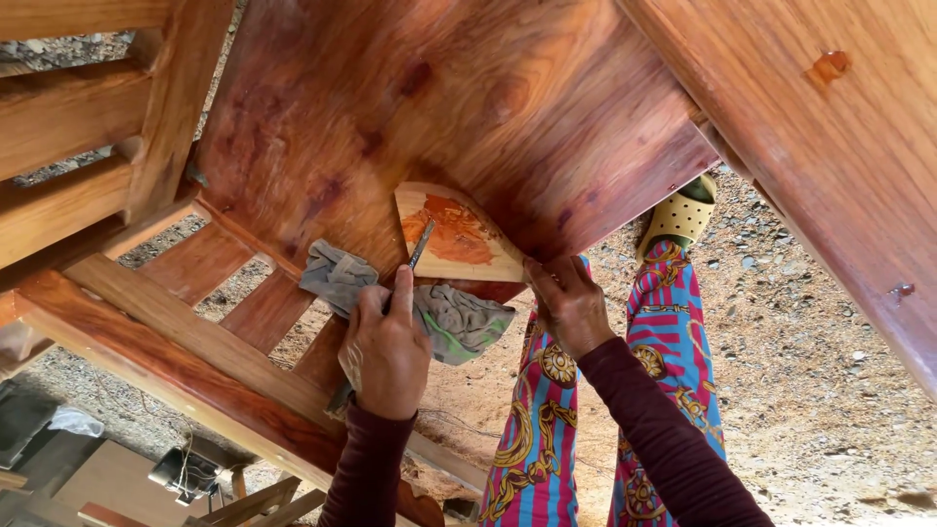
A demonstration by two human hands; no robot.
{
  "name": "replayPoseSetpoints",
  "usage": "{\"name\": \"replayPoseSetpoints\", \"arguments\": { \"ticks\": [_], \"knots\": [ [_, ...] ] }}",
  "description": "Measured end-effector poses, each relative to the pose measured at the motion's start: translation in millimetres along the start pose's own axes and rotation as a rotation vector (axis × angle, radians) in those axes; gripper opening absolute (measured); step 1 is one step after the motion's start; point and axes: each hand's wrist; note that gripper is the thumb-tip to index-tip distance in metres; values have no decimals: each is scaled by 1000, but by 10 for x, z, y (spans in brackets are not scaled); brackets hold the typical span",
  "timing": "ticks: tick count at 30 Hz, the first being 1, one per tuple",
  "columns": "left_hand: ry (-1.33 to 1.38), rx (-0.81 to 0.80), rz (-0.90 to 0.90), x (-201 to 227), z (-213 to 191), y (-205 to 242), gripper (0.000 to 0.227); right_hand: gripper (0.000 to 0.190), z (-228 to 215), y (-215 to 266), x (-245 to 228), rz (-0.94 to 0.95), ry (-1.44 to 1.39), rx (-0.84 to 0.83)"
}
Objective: Applying a wood stain or varnish to the joints and surfaces of a wooden chair using a paint brush.
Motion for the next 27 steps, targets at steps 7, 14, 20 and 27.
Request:
{"name": "replayPoseSetpoints", "arguments": {
  "ticks": [7,14,20,27],
  "knots": [
    [8,55,19,49,52,-29,55,57,-28,-23,-48,15,-10,22],
    [16,-45,-76,48,56,76,51,47,-21,-23,-71,24,21,69],
    [493,-99,-36,182,-74,-12,48,38,-73,-37,-58,54,-19,57],
    [819,132,243,889,296,-639,45,33,34,92,74,101,-111,84]
  ]
}}
Point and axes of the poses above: each hand's wrist, its own y-axis away from the middle knuckle, its own z-axis out of the palm, x = y × z, and after that the axes turned 8 degrees about y, right-handed
